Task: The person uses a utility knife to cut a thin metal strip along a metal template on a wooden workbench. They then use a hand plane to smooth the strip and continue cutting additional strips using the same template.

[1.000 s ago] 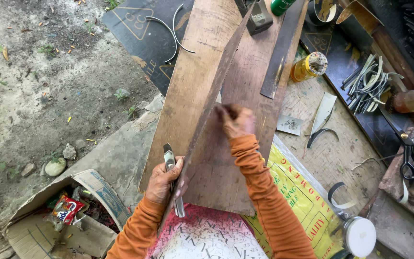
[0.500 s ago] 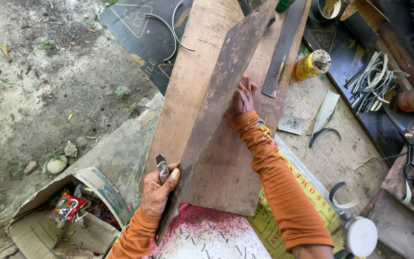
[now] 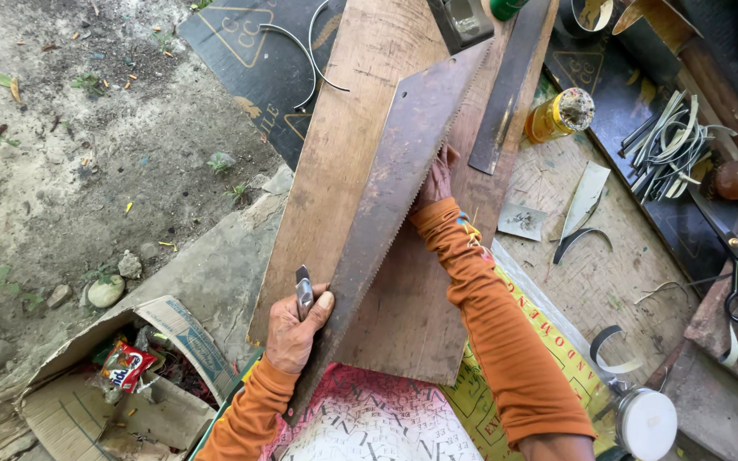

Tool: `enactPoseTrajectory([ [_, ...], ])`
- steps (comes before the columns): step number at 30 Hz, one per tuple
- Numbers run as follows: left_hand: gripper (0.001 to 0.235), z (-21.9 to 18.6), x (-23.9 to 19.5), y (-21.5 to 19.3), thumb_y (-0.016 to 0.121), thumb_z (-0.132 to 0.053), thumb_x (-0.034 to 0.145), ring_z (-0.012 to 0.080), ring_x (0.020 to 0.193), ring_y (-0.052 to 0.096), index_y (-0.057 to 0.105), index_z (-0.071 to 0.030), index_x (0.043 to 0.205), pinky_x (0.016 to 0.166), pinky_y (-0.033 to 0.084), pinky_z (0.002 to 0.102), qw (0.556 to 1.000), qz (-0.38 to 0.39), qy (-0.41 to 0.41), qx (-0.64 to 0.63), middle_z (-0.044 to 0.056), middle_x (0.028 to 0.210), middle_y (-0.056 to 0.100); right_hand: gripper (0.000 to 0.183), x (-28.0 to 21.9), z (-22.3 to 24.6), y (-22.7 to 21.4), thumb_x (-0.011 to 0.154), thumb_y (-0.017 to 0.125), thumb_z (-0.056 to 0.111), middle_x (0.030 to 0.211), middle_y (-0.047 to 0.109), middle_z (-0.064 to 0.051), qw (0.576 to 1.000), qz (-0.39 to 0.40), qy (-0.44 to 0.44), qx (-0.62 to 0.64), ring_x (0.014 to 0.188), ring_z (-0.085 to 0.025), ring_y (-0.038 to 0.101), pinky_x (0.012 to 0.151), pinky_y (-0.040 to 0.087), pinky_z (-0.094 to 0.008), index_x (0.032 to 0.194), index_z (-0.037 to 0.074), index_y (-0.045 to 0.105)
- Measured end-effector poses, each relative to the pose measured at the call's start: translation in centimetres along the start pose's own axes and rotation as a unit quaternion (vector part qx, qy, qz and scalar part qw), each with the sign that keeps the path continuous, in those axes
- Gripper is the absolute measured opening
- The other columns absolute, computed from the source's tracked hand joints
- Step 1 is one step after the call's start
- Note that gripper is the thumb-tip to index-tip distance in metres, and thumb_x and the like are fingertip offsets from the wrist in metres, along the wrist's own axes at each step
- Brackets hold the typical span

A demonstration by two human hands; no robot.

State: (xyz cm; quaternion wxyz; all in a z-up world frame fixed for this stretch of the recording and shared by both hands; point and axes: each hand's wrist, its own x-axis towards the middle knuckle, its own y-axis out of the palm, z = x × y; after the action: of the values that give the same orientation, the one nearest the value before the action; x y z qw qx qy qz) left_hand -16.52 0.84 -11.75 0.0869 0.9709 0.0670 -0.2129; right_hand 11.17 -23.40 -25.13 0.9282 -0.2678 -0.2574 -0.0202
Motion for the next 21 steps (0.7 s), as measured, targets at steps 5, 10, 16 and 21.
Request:
enactPoseTrajectory([
  [5, 0.028, 0.0, 0.3, 0.4, 0.073, -0.020, 0.094, 0.0016, 0.064, 0.043, 0.077, 0.004, 0.107, 0.056, 0.036, 0.021, 0.999, 0.017, -0.027, 0.038, -0.010, 0.072, 0.054, 0.034, -0.8, -1.2, -0.7, 0.099, 0.046, 0.009, 0.139, 0.062, -0.019, 0.997, -0.063, 0.019, 0.027, 0.133, -0.036, 0.053, 0.115, 0.044, -0.042, 0.122, 0.000, 0.069],
  [10, 0.023, -1.1, 0.5, 1.3, 0.072, -0.019, 0.094, 0.0007, 0.064, 0.043, 0.076, 0.003, 0.101, 0.056, 0.038, 0.021, 0.999, 0.013, -0.011, 0.045, -0.011, 0.073, 0.056, 0.032, -1.6, 5.5, -7.8, 0.088, 0.051, 0.006, 0.130, 0.066, -0.020, 0.992, 0.043, -0.022, -0.119, 0.128, -0.037, 0.061, 0.116, 0.049, -0.041, 0.111, 0.002, 0.072],
  [16, 0.022, -3.5, -0.3, 3.1, 0.073, -0.020, 0.091, 0.0066, 0.057, 0.046, 0.071, 0.001, 0.097, 0.052, 0.042, 0.029, 0.978, -0.046, 0.018, 0.203, 0.002, 0.060, 0.054, 0.019, 0.7, 15.0, -11.2, 0.092, 0.065, 0.000, 0.111, 0.074, -0.011, 0.993, -0.055, 0.002, -0.101, 0.106, -0.028, 0.066, 0.101, 0.053, -0.039, 0.106, 0.007, 0.075],
  [21, 0.021, -5.3, -0.5, 3.9, 0.071, -0.022, 0.092, 0.0204, 0.053, 0.046, 0.066, -0.001, 0.091, 0.054, 0.046, 0.036, 0.961, -0.036, 0.051, 0.271, 0.015, 0.060, 0.051, 0.029, 2.3, 18.1, -9.0, 0.089, 0.070, 0.001, 0.115, 0.067, -0.011, 0.984, 0.118, -0.094, -0.099, 0.112, -0.032, 0.058, 0.100, 0.049, -0.041, 0.116, 0.008, 0.074],
])
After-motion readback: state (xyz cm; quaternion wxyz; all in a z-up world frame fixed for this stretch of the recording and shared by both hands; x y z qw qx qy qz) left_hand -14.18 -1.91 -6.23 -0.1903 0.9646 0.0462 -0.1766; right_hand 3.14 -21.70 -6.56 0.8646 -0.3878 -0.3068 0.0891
